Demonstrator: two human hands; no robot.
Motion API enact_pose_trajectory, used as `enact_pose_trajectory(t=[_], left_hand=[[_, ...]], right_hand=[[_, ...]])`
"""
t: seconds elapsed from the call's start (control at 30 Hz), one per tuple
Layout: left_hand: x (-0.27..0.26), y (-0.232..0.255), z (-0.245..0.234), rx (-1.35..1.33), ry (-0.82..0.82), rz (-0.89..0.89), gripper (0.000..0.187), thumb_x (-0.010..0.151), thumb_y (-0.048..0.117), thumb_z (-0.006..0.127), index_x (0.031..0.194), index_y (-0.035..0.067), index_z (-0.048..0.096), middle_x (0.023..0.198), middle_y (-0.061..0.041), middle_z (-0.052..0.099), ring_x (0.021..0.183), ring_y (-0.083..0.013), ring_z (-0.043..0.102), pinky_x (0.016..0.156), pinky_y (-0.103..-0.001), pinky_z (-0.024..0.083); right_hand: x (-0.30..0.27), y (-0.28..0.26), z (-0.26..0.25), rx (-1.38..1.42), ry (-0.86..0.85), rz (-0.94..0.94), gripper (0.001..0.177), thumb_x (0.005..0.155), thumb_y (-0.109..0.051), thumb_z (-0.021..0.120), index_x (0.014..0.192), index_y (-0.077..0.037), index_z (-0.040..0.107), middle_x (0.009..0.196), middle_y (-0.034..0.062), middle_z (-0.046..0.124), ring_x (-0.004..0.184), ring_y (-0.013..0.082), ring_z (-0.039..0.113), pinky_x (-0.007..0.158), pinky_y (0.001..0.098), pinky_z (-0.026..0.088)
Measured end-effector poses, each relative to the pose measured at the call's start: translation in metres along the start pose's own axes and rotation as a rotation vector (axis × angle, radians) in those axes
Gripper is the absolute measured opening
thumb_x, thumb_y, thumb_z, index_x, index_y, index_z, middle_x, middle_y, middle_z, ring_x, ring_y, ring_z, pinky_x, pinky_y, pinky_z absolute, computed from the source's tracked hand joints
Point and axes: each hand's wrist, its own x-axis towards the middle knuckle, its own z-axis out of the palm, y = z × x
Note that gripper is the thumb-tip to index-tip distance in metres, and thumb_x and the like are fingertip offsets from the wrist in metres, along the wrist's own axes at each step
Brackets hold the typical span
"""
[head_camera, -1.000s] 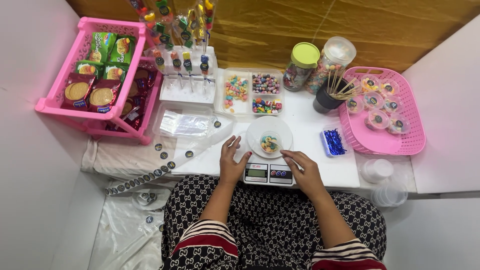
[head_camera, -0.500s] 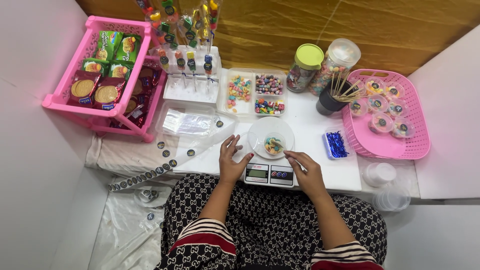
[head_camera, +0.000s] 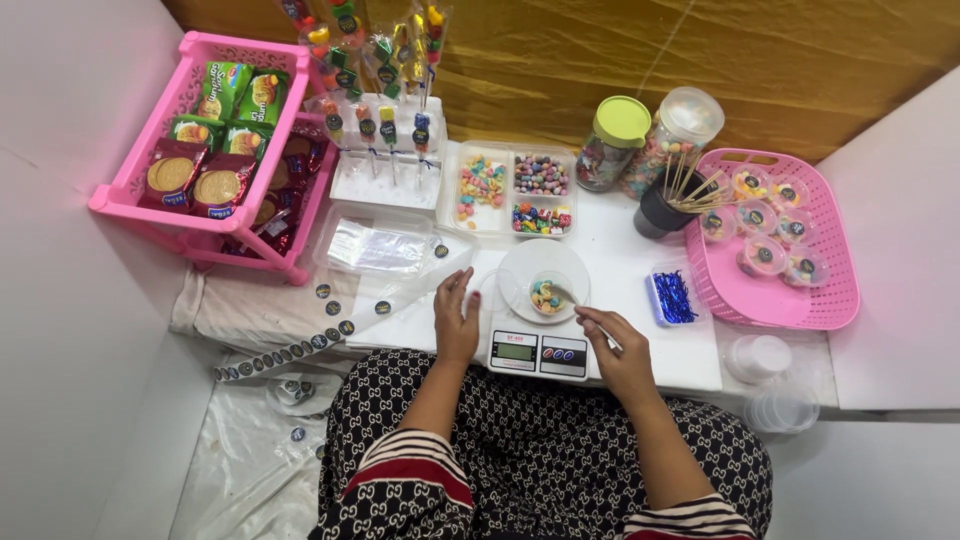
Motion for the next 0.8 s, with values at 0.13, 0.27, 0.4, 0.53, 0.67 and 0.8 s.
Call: enact_pose_trajectory(t=[0.13,0.27,0.4,0.53,0.67,0.8], left_hand=[[0.023,-0.014,0.000,0.161,0.039,-0.092,0.042,0.099,0.030,0.064,0.138,0.017,0.063,0.126,-0.009,0.060,0.113,-0.0289,0.063,0.098,-0.045,0.053],[0.039,-0.032,0.002,0.432,-0.012,0.001,0.038,0.100,0.029,0.060,0.136,0.020,0.064,0.124,-0.005,0.060,0.116,-0.0269,0.060,0.099,-0.044,0.050],[0.044,-0.050,0.008,0.554,-0.037,0.037,0.034,0.103,0.028,0.048,0.132,0.023,0.065,0.124,-0.004,0.059,0.119,-0.0254,0.057,0.099,-0.044,0.047],[0.040,-0.041,0.010,0.612,0.012,0.058,0.034,0.103,0.023,0.044,0.129,0.020,0.065,0.125,-0.007,0.060,0.118,-0.0265,0.057,0.096,-0.043,0.048],[0.044,-0.023,0.006,0.698,-0.046,0.047,0.036,0.100,0.016,0.044,0.129,0.019,0.065,0.127,-0.008,0.061,0.121,-0.0277,0.057,0.098,-0.045,0.048],[0.046,-0.011,0.002,0.731,-0.131,-0.018,0.043,0.099,0.011,0.039,0.135,0.022,0.060,0.132,-0.007,0.057,0.125,-0.0279,0.054,0.101,-0.046,0.046]], right_hand=[[0.007,-0.004,-0.007,0.050,0.019,0.014,0.024,0.102,-0.019,0.061,0.117,-0.010,0.078,0.084,0.0125,0.074,0.075,0.0223,0.069,0.073,0.0380,0.059],[0.027,0.009,-0.009,0.113,0.052,0.071,0.028,0.106,-0.018,0.055,0.120,-0.007,0.076,0.080,0.0116,0.067,0.071,0.0174,0.063,0.070,0.0333,0.057],[0.060,0.003,0.002,0.136,0.037,0.133,0.027,0.100,-0.010,0.062,0.124,-0.006,0.074,0.089,0.0170,0.075,0.080,0.0213,0.071,0.078,0.0342,0.061],[0.119,0.016,0.033,0.065,0.035,0.036,0.023,0.097,-0.010,0.071,0.118,-0.003,0.075,0.099,0.0209,0.076,0.088,0.0289,0.075,0.080,0.0387,0.061],[0.189,0.043,0.069,-0.211,-0.108,-0.099,0.022,0.097,-0.018,0.070,0.118,-0.016,0.077,0.106,0.0105,0.076,0.101,0.0327,0.072,0.088,0.0432,0.058],[0.250,0.065,0.115,-0.446,-0.252,-0.158,0.026,0.100,-0.025,0.064,0.123,-0.020,0.075,0.112,0.0093,0.075,0.108,0.0342,0.070,0.095,0.0476,0.055]])
